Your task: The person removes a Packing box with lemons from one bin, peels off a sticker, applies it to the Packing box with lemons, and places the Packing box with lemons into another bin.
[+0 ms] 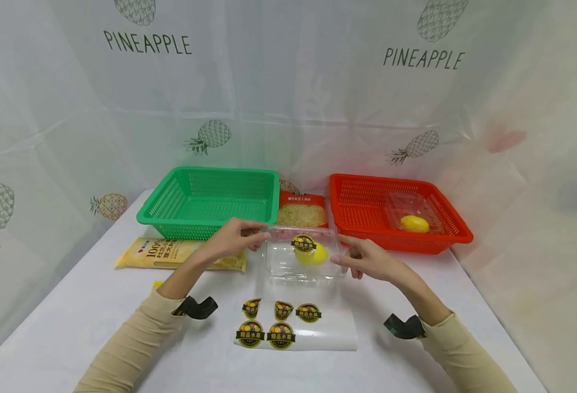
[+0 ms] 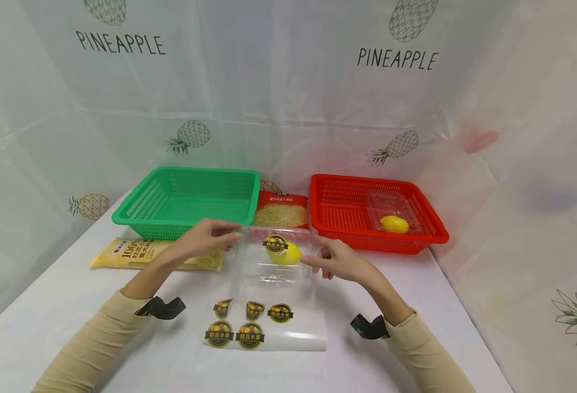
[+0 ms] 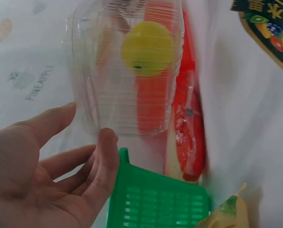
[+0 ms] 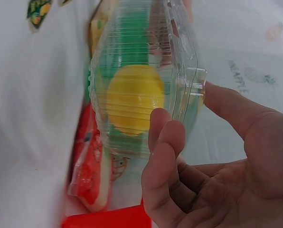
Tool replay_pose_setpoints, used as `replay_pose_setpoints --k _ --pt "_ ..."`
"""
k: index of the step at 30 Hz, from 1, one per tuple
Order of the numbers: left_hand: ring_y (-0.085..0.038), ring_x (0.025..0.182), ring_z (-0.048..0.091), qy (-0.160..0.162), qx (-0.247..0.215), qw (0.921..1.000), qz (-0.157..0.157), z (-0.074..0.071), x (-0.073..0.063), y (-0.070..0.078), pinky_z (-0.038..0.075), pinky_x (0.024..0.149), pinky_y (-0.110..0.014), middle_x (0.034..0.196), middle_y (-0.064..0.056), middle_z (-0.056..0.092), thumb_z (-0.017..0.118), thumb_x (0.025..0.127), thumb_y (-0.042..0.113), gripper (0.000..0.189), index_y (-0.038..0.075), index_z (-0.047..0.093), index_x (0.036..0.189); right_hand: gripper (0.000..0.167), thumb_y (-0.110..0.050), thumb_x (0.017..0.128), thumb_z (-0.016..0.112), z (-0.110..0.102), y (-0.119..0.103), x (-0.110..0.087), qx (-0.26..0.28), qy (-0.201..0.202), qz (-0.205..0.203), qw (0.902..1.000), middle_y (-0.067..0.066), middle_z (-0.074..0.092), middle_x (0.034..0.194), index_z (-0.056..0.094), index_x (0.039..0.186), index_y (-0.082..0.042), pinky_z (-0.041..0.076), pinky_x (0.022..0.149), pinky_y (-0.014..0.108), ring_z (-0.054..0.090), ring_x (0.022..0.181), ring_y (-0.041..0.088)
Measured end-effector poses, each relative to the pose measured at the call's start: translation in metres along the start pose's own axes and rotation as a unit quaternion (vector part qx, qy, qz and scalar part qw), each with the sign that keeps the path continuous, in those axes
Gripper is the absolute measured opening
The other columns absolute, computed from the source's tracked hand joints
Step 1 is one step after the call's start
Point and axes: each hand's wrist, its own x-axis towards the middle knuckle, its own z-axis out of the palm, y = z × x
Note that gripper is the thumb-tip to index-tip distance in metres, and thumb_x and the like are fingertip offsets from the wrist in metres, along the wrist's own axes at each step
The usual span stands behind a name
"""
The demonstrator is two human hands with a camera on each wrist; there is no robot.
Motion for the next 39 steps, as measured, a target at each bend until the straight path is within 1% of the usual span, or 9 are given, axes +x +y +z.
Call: replay_pose_setpoints --k 5,7,10,16,22,26,30,35,39 --pt "-0.033 0.090 0.072 0.018 -0.107 0.9937 -0.030 -0.011 0.004 0.004 0.055 0.092 -0.044 0.112 -0.019 0.068 0.064 0.094 0.041 0.056 0.011 0.053 0.140 0.076 -0.036 0.093 0.066 -0.009 -0.010 0.004 -0.001 0.012 -0.006 0.9999 0.004 0.062 0.071 0.032 0.152 -0.002 0.053 0.058 0.032 0.058 0.057 0.020" --pt "-0.036 0.095 0.070 0.022 -0.160 0.9860 -0.042 -0.015 0.006 0.003 0.056 0.092 -0.044 0.116 -0.019 0.065 0.064 0.094 0.040 0.057 0.011 0.052 0.141 0.076 -0.037 0.093 0.066 -0.012 -0.014 0.007 -0.001 0.017 -0.007 0.9998 0.007 0.062 0.072 0.033 0.152 -0.003 0.052 0.058 0.030 0.059 0.058 0.020" --pt "-0.030 0.095 0.069 0.031 -0.210 0.9759 -0.053 -0.021 0.009 0.002 0.056 0.091 -0.043 0.118 -0.018 0.062 0.062 0.095 0.040 0.057 0.009 0.051 0.141 0.075 -0.038 0.093 0.066 -0.016 -0.020 0.013 -0.002 0.019 -0.014 0.9997 0.008 0.061 0.071 0.034 0.152 -0.005 0.052 0.057 0.030 0.058 0.058 0.020" --pt "-0.015 0.080 0.070 0.063 -0.232 0.9692 -0.055 -0.033 0.012 0.002 0.059 0.085 -0.037 0.101 -0.010 0.061 0.060 0.097 0.036 0.053 0.004 0.053 0.138 0.070 -0.037 0.092 0.067 -0.024 -0.032 0.031 -0.009 0.033 -0.025 0.9991 0.005 0.053 0.065 0.041 0.149 -0.006 0.047 0.056 0.026 0.055 0.060 0.022" --pt "-0.014 0.080 0.070 0.070 -0.242 0.9666 -0.050 -0.047 0.011 -0.001 0.054 0.094 -0.046 0.101 -0.011 0.060 0.058 0.099 0.033 0.051 0.002 0.050 0.140 0.065 -0.033 0.091 0.069 -0.030 -0.042 0.051 0.033 0.028 -0.021 0.9989 0.007 0.061 0.074 0.046 0.146 -0.005 0.058 0.064 0.032 0.064 0.065 0.025" --pt "-0.014 0.082 0.069 0.075 -0.257 0.9615 -0.062 -0.055 0.012 -0.004 0.057 0.089 -0.036 0.105 -0.012 0.058 0.059 0.099 0.032 0.050 0.003 0.049 0.139 0.062 -0.031 0.094 0.067 -0.032 -0.046 0.065 0.075 0.008 -0.012 0.9971 0.010 0.064 0.075 0.045 0.146 -0.005 0.058 0.060 0.030 0.065 0.058 0.020" --pt "-0.014 0.083 0.068 0.082 -0.269 0.9561 -0.083 -0.062 0.015 -0.008 0.058 0.083 -0.029 0.106 -0.009 0.056 0.059 0.098 0.034 0.053 0.002 0.050 0.139 0.063 -0.038 0.094 0.065 -0.032 -0.052 0.078 0.058 0.013 0.000 0.9983 0.007 0.063 0.071 0.047 0.145 -0.006 0.057 0.060 0.029 0.062 0.059 0.020" --pt "-0.013 0.083 0.065 0.089 -0.259 0.9559 -0.106 -0.070 0.018 -0.012 0.058 0.080 -0.028 0.125 -0.009 0.051 0.061 0.095 0.042 0.062 0.003 0.047 0.142 0.066 -0.046 0.092 0.065 -0.033 -0.061 0.096 0.044 0.026 0.014 0.9986 0.008 0.059 0.075 0.049 0.144 -0.010 0.057 0.066 0.031 0.061 0.069 0.028" --pt "-0.011 0.078 0.063 0.084 -0.258 0.9562 -0.111 -0.076 0.018 -0.012 0.059 0.079 -0.029 0.145 -0.013 0.042 0.062 0.093 0.045 0.069 0.004 0.044 0.145 0.061 -0.046 0.092 0.065 -0.035 -0.066 0.111 0.060 0.033 0.010 0.9976 0.010 0.065 0.096 0.054 0.141 -0.011 0.058 0.068 0.031 0.063 0.085 0.036"
